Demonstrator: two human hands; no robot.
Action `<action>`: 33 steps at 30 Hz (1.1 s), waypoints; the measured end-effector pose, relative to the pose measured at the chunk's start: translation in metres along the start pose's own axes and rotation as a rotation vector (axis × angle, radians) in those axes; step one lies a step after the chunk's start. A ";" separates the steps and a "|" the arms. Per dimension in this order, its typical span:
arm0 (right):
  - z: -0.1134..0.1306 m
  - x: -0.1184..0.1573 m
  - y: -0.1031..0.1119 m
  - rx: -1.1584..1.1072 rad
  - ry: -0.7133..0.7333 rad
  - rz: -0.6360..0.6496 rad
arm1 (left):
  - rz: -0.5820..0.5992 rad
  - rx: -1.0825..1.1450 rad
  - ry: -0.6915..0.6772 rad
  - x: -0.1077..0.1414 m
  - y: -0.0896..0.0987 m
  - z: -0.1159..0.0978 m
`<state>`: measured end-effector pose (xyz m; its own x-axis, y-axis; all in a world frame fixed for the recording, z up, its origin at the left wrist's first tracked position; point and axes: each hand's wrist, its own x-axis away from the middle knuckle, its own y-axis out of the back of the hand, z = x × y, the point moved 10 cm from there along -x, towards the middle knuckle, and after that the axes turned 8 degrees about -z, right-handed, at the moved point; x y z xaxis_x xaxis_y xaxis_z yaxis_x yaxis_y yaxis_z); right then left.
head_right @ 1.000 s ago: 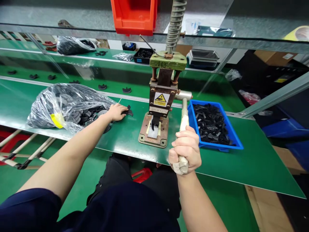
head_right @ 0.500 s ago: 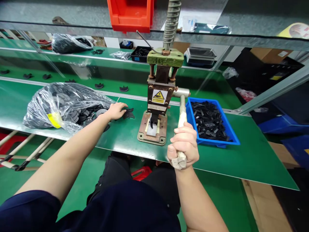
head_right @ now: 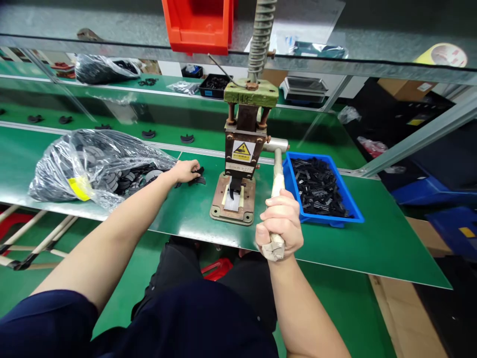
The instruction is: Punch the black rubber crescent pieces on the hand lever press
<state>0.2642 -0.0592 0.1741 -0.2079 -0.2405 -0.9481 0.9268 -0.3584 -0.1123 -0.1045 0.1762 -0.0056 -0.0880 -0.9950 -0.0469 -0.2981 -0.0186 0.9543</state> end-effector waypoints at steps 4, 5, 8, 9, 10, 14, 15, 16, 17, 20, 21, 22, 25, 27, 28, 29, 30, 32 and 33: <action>0.001 0.000 0.000 0.008 -0.002 -0.002 | -0.126 0.184 -0.017 0.015 0.016 -0.018; 0.001 0.000 0.000 0.015 -0.007 0.000 | -0.135 0.266 0.001 0.020 0.018 -0.022; 0.001 0.000 0.000 0.030 -0.012 0.010 | -0.040 0.573 0.095 0.039 0.007 -0.039; 0.001 -0.001 0.000 0.030 -0.011 0.012 | 0.005 0.683 0.136 0.045 0.002 -0.046; 0.002 -0.001 -0.001 0.028 -0.008 0.016 | 0.047 0.795 0.172 0.052 -0.004 -0.054; 0.001 -0.001 -0.001 0.023 -0.026 -0.002 | 0.126 1.154 0.224 0.072 -0.017 -0.088; 0.001 -0.001 -0.001 0.024 -0.030 -0.005 | 0.110 1.201 0.235 0.075 -0.019 -0.093; 0.001 -0.001 -0.001 0.024 -0.030 -0.008 | 0.079 1.235 0.254 0.076 -0.020 -0.095; 0.001 -0.001 -0.001 0.022 -0.027 -0.008 | 0.042 1.258 0.281 0.076 -0.022 -0.096; 0.002 -0.001 -0.001 0.020 -0.016 -0.007 | 0.028 1.314 0.332 0.075 -0.032 -0.102; 0.002 -0.001 -0.001 0.023 -0.020 -0.006 | 0.051 1.315 0.326 0.074 -0.036 -0.105; 0.001 -0.002 -0.001 0.028 -0.025 -0.001 | 0.065 1.298 0.312 0.073 -0.037 -0.108; 0.001 -0.002 -0.002 0.037 -0.026 0.007 | 0.028 1.190 0.239 0.069 -0.033 -0.111; 0.003 -0.002 -0.002 0.033 -0.015 0.000 | -0.003 1.155 0.194 0.065 -0.029 -0.113; 0.003 -0.002 -0.002 0.030 -0.010 -0.003 | -0.003 1.159 0.180 0.064 -0.028 -0.115; 0.004 -0.002 -0.002 0.027 -0.006 -0.003 | 0.004 1.168 0.176 0.063 -0.028 -0.117; 0.004 -0.002 -0.002 0.023 -0.003 -0.001 | 0.012 1.174 0.180 0.063 -0.028 -0.118; 0.005 -0.002 -0.003 0.018 -0.001 0.009 | 0.042 1.165 0.196 0.062 -0.031 -0.119; 0.005 -0.003 -0.004 0.016 -0.001 0.013 | 0.058 1.156 0.202 0.061 -0.032 -0.120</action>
<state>0.2598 -0.0620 0.1784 -0.1963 -0.2459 -0.9492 0.9242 -0.3699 -0.0952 0.0135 0.1040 -0.0038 -0.0082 -0.9909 0.1346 -0.9932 0.0237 0.1136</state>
